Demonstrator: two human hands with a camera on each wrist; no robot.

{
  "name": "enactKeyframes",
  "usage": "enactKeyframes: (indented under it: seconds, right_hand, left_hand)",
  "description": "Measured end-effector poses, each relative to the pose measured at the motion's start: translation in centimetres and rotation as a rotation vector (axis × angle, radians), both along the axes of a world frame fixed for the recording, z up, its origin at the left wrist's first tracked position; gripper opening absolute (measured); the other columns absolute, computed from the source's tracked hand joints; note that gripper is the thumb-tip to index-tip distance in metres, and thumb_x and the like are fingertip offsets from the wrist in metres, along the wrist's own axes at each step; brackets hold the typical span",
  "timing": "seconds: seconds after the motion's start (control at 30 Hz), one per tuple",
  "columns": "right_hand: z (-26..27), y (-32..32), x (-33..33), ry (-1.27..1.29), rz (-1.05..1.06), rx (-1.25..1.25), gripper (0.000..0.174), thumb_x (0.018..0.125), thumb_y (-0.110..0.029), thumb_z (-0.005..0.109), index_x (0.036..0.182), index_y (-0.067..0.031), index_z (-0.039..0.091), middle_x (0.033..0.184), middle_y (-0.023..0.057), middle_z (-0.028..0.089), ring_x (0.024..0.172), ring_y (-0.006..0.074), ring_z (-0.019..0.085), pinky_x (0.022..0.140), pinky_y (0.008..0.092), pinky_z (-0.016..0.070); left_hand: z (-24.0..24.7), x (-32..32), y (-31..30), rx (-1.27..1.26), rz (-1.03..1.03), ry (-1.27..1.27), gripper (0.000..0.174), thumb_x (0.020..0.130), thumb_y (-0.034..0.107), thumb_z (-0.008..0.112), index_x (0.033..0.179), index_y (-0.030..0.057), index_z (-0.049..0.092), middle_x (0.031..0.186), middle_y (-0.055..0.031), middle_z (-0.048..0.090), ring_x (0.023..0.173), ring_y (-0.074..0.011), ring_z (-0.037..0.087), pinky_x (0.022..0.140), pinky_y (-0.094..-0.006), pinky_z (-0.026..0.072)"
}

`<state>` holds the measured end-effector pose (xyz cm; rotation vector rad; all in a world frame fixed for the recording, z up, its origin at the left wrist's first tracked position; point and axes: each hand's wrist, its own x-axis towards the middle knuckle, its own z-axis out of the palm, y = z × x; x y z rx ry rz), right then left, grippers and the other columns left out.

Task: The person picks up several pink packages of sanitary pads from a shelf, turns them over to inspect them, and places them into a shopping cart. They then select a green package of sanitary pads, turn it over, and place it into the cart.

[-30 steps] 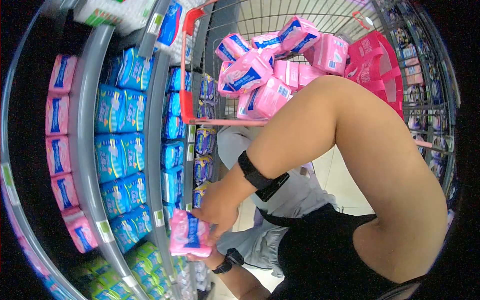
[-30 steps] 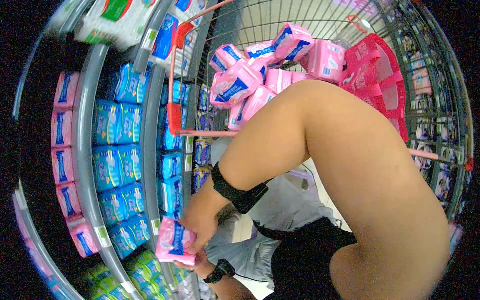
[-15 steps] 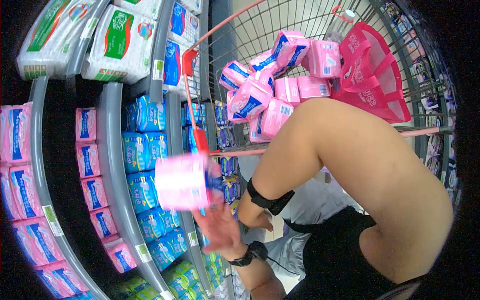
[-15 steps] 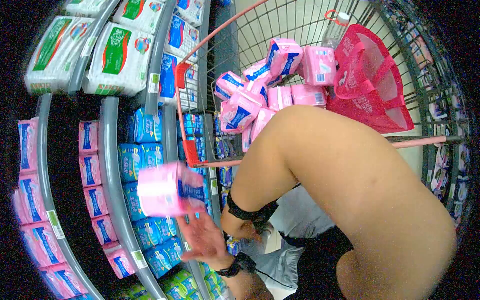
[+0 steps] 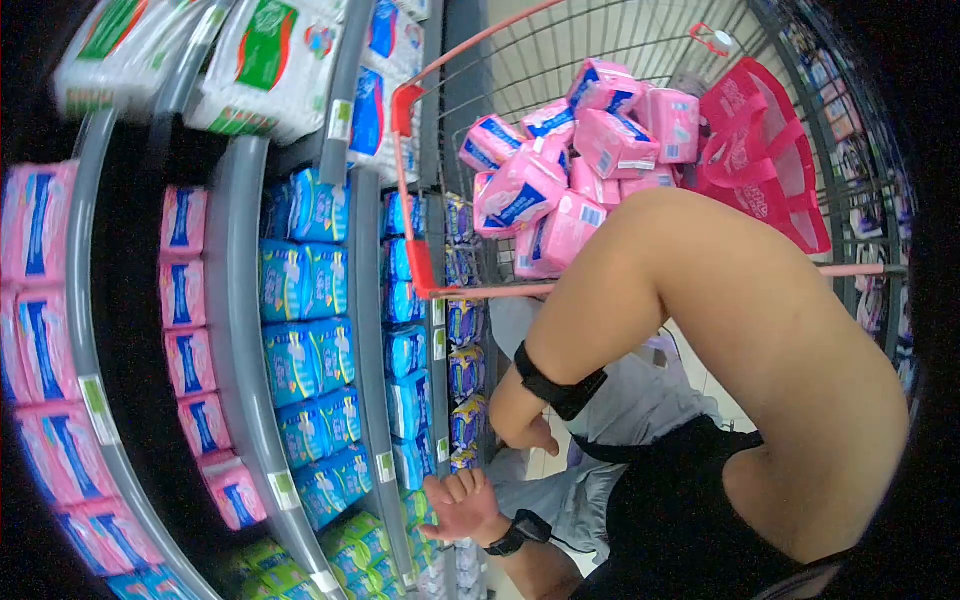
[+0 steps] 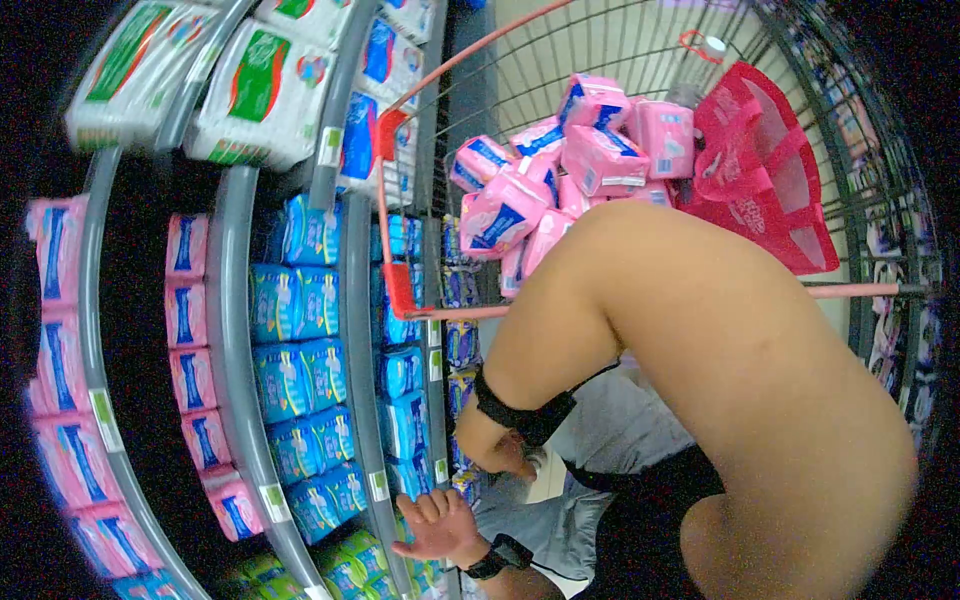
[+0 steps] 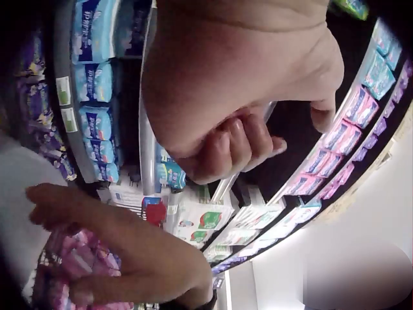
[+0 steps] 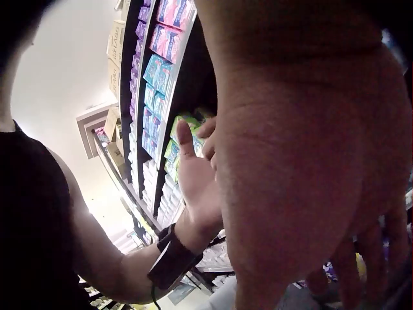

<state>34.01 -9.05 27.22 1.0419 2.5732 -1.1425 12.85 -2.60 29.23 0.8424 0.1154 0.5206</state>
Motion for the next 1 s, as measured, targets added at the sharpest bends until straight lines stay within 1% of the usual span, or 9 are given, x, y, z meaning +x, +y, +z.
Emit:
enactKeyframes:
  seconds: [0.1,0.2,0.27,0.37,0.47,0.57,0.63,0.8,1.0]
  right_hand:
    - [0.0,0.5,-1.1,-0.122,-0.033,-0.072,0.056,0.078,-0.06,0.073,0.102,-0.0094,0.076,0.1,0.0113,0.074,0.09,0.029,0.068,0.082,0.0432,0.0527]
    - [-1.3,1.5,-1.6,-0.289,-0.061,-0.169,0.059,0.083,-0.065,0.065,0.099,-0.009,0.075,0.098,0.012,0.073,0.092,0.0322,0.067,0.085,0.0455,0.0518]
    - [-6.5,2.8,-2.1,-0.284,0.008,-0.1,0.063,0.086,-0.064,0.061,0.103,-0.005,0.074,0.102,0.0144,0.072,0.096,0.0357,0.066,0.087,0.0489,0.0509]
    - [-3.9,2.7,-0.3,-0.225,-0.041,-0.032,0.068,0.09,-0.058,0.061,0.113,0.006,0.067,0.115,0.0266,0.067,0.106,0.0425,0.064,0.089,0.0538,0.0493]
    - [-3.9,3.3,0.2,-0.139,-0.057,0.052,0.063,0.09,-0.05,0.064,0.121,0.0051,0.056,0.11,0.025,0.066,0.108,0.044,0.061,0.091,0.0513,0.0487]
    - [-1.5,3.6,0.3,-0.022,-0.145,0.027,0.051,0.092,-0.044,0.064,0.117,-0.0005,0.057,0.103,0.0214,0.066,0.1,0.0405,0.063,0.087,0.0488,0.0496]
    - [-3.6,3.6,0.6,0.026,-0.238,0.036,0.048,0.091,-0.044,0.065,0.114,-0.0027,0.058,0.101,0.0198,0.067,0.097,0.0391,0.065,0.085,0.0476,0.0512]
    - [-5.1,5.1,1.6,0.198,-0.36,0.119,0.033,0.089,-0.034,0.068,0.108,-0.008,0.062,0.105,0.0112,0.067,0.102,0.0333,0.064,0.086,0.044,0.0515]
    - [11.1,13.3,-6.7,0.42,-0.254,0.833,0.017,0.081,-0.017,0.071,0.089,-0.007,0.059,0.092,0.0108,0.059,0.094,0.0326,0.057,0.084,0.043,0.0473]
  left_hand:
    - [-2.0,-2.7,-0.1,-0.215,0.037,-0.108,0.058,0.086,0.068,0.058,0.076,0.0145,0.037,0.063,0.0044,0.025,0.059,-0.0131,0.023,0.06,-0.033,0.02]
    - [-3.1,-4.6,-0.1,-0.134,-0.019,-0.131,0.062,0.084,0.071,0.058,0.07,0.014,0.036,0.06,0.0042,0.026,0.057,-0.0125,0.022,0.059,-0.0333,0.0198]
    - [-2.3,-5.6,-0.7,-0.051,0.063,-0.028,0.073,0.076,0.077,0.063,0.06,0.0151,0.027,0.053,0.0048,0.026,0.047,-0.0121,0.021,0.051,-0.0327,0.0152]
    - [-2.7,-7.5,-0.7,0.094,0.03,-0.049,0.081,0.071,0.083,0.062,0.058,0.0152,0.02,0.05,0.0055,0.017,0.042,-0.0133,0.015,0.046,-0.0336,0.0112]
    - [-3.8,-10.2,-0.8,0.086,0.003,-0.095,0.078,0.072,0.082,0.062,0.059,0.0157,0.024,0.05,0.0047,0.023,0.042,-0.0135,0.018,0.047,-0.0334,0.0116]
    - [-4.7,-13.0,-1.5,0.128,0.012,-0.017,0.082,0.066,0.085,0.063,0.059,0.0156,0.02,0.051,0.0043,0.022,0.044,-0.0143,0.017,0.048,-0.0335,0.012]
    - [-5.1,-15.0,-1.8,0.156,0.01,0.026,0.084,0.063,0.087,0.064,0.058,0.015,0.019,0.053,0.0039,0.021,0.046,-0.0151,0.017,0.049,-0.0332,0.012]
    - [-6.8,-20.2,-3.0,0.137,0.055,0.017,0.074,0.066,0.069,0.068,0.061,0.0128,0.02,0.057,0.0027,0.017,0.051,-0.0153,0.015,0.053,-0.0353,0.0114]
    - [-5.4,-25.4,-3.9,0.153,0.064,0.114,0.074,0.07,0.069,0.068,0.062,0.0131,0.02,0.059,0.004,0.017,0.052,-0.0137,0.017,0.054,-0.0343,0.0118]
